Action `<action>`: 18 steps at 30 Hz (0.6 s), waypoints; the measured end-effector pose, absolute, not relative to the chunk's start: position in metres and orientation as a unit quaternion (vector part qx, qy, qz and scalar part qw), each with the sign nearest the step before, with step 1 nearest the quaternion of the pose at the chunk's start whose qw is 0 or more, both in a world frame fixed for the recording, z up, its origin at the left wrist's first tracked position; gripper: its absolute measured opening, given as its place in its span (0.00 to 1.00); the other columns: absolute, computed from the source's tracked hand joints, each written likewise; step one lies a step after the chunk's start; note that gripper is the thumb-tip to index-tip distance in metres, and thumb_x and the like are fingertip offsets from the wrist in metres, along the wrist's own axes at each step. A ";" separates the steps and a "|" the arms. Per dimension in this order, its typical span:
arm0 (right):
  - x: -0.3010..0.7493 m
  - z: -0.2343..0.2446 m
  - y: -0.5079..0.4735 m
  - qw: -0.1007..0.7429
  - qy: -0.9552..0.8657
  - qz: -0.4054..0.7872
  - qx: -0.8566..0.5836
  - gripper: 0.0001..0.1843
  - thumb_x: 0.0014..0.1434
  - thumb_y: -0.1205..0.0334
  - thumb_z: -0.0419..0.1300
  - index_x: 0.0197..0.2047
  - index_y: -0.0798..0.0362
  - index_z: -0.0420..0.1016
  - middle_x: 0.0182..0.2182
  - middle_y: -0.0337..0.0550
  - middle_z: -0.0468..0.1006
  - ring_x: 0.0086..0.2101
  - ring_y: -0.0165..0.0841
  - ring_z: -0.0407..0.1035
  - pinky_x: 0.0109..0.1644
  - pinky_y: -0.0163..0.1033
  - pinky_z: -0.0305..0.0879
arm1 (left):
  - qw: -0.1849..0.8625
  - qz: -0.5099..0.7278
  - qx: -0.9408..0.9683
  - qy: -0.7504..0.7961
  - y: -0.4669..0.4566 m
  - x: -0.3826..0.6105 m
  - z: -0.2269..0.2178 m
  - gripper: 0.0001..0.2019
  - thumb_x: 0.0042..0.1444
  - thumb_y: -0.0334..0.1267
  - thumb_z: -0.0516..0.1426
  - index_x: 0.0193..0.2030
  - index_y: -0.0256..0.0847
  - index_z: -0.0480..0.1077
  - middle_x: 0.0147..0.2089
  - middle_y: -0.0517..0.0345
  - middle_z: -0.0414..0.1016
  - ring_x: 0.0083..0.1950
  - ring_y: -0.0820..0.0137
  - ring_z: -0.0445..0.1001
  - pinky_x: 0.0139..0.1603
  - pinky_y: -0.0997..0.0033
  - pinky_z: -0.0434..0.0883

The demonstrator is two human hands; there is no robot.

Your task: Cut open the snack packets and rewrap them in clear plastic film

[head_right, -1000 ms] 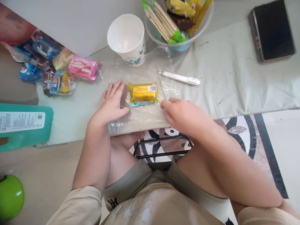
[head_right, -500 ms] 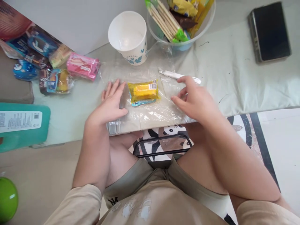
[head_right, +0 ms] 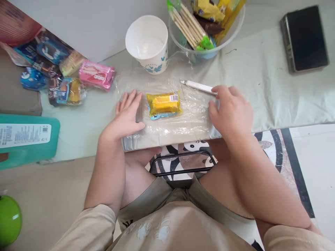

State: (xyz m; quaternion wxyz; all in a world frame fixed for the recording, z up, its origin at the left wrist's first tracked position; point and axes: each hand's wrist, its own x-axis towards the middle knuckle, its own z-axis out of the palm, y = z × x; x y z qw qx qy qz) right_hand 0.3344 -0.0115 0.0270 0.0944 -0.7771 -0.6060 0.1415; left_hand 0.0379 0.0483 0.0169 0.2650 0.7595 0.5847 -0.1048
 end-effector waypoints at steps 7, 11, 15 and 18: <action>0.283 0.027 0.000 0.225 -0.773 0.155 -0.572 0.17 0.66 0.60 0.55 0.56 0.49 0.76 0.52 0.57 0.79 0.53 0.52 0.73 0.57 0.56 0.68 | 0.125 0.057 0.783 0.606 0.044 0.043 0.028 0.31 0.61 0.36 0.55 0.72 0.51 0.65 0.76 0.54 0.64 0.82 0.53 0.53 0.83 0.42 0.49; 0.255 0.012 0.016 0.180 -0.824 0.166 -0.512 0.28 0.62 0.59 0.59 0.66 0.51 0.71 0.65 0.58 0.72 0.62 0.56 0.67 0.64 0.59 0.61 | 0.159 0.100 0.824 0.534 0.049 0.044 0.021 0.27 0.65 0.31 0.47 0.69 0.44 0.68 0.73 0.52 0.68 0.76 0.64 0.64 0.80 0.59 0.61; 0.247 0.006 0.024 0.120 -0.832 0.163 -0.516 0.34 0.60 0.61 0.60 0.70 0.51 0.68 0.64 0.58 0.73 0.58 0.56 0.69 0.61 0.57 0.61 | 0.221 0.042 0.832 0.507 0.053 0.043 0.009 0.34 0.58 0.27 0.49 0.74 0.32 0.62 0.77 0.45 0.63 0.80 0.60 0.58 0.82 0.57 0.56; 0.244 0.006 0.028 0.102 -0.823 0.156 -0.536 0.39 0.59 0.59 0.61 0.72 0.52 0.64 0.58 0.59 0.77 0.53 0.56 0.71 0.55 0.53 0.61 | 0.230 0.010 0.813 0.535 0.053 0.044 0.004 0.36 0.58 0.28 0.50 0.76 0.35 0.59 0.80 0.47 0.58 0.83 0.56 0.52 0.84 0.46 0.49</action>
